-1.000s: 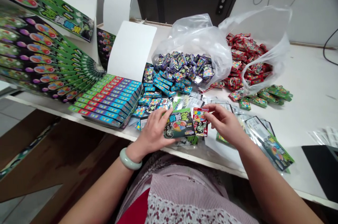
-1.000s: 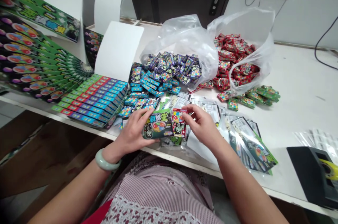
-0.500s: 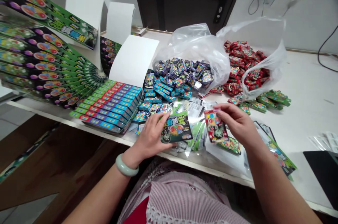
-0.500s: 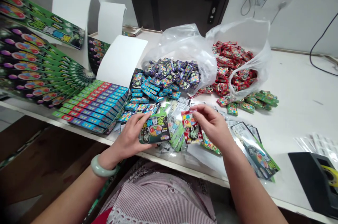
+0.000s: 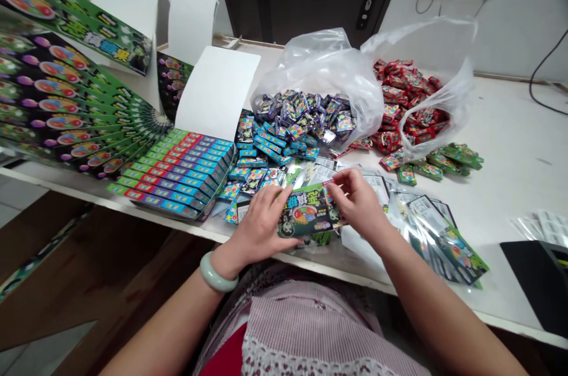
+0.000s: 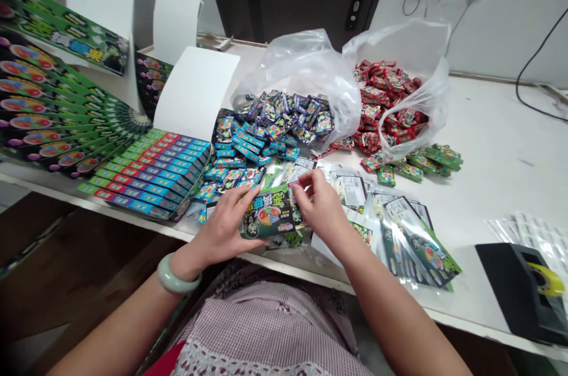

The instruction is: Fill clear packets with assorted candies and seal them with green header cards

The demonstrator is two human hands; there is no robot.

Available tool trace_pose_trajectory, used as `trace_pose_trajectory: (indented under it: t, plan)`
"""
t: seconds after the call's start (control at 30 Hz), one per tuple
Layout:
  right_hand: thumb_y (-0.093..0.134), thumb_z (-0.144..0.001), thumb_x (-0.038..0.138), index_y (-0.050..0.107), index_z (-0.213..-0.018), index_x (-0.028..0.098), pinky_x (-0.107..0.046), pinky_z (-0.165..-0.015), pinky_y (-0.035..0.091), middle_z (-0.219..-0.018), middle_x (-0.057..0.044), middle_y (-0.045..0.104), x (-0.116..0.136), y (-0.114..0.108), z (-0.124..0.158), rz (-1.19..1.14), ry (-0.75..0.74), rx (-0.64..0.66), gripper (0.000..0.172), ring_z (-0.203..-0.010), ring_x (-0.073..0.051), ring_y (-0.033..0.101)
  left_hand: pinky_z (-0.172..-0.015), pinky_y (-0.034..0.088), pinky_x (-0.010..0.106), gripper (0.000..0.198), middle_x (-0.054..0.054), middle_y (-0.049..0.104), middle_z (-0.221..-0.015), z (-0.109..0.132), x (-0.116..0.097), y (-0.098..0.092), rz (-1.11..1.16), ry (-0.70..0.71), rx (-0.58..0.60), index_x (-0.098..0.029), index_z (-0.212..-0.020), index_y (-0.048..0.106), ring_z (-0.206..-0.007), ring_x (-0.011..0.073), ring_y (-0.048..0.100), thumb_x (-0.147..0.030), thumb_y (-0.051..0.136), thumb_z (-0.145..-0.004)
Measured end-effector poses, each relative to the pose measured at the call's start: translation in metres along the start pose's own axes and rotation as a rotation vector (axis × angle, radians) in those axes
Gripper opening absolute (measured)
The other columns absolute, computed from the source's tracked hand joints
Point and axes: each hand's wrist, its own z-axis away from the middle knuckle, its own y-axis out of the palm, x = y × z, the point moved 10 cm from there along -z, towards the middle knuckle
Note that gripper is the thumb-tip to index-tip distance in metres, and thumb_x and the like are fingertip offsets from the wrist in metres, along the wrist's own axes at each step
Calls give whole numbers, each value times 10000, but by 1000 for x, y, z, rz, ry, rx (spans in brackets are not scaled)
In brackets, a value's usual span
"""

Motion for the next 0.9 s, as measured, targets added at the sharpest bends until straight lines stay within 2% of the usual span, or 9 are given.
trace_pose_trajectory:
  t: [0.07,0.2,0.27,0.37,0.43,0.57,0.63,0.73,0.9]
  plan:
    - [521,-896,366,532,-964,221,-326,-665,456,-873,-42,632,7,7,1,28,-65,8,161,-719,-166,585,-1012,407,548,1034,204,461,-1302,0,4,0,-13,-29,-12,-151,-1494,228,-1220,379,441,-579,731,-698]
    - [475,-939,338,623,-1055,225,-381,-850,460,-1061,-97,620,28,9,10,60,-267,8,220,-1013,-222,575,-994,420,539,1002,200,482,-1271,5,16,-5,-50,-77,-28,-144,-1480,252,-1182,367,471,-570,728,-708]
    - [478,-940,321,660,-1055,230,-405,-896,449,-1050,-98,626,33,12,14,74,-294,62,233,-1033,-228,571,-995,423,536,994,196,486,-1274,8,21,-6,-59,-89,-27,-148,-1477,260,-1182,367,473,-542,744,-704]
    - [502,-924,320,699,-1046,241,-421,-908,453,-1007,-88,646,31,20,12,62,-247,198,245,-997,-226,590,-979,440,529,1010,191,494,-1282,10,24,-6,-45,-89,-35,-167,-1482,250,-1178,368,484,-507,769,-685]
    - [502,-919,338,706,-1038,244,-416,-900,469,-1006,-78,670,25,22,6,-4,-167,239,254,-983,-222,611,-973,447,526,1025,186,497,-1283,9,24,-5,-24,-82,-50,-179,-1486,242,-1175,366,489,-517,772,-676]
    - [512,-898,330,691,-1073,236,-410,-892,488,-1027,-75,701,16,26,-5,-42,-73,253,268,-964,-219,643,-986,433,536,1017,191,495,-1282,8,27,-4,-26,-85,-55,-169,-1480,244,-1182,368,480,-507,772,-680]
    - [538,-869,311,698,-1060,221,-413,-873,498,-1003,-82,708,13,35,-7,-21,-64,285,266,-925,-222,653,-991,428,539,1015,198,489,-1289,9,30,-2,-32,-90,-23,-153,-1474,251,-1188,370,473,-493,780,-677]
    - [541,-857,314,710,-1017,217,-406,-804,528,-975,-82,721,2,41,-10,-77,7,256,252,-842,-214,667,-992,426,537,1041,205,488,-1289,13,36,1,-34,-102,21,-131,-1464,269,-1188,377,470,-514,794,-651]
    - [587,-837,346,705,-972,221,-441,-836,534,-955,-83,732,-11,51,-8,-168,74,264,219,-846,-219,681,-960,437,544,1054,206,505,-1253,19,37,5,-46,-83,45,-133,-1460,288,-1150,382,488,-580,777,-640]
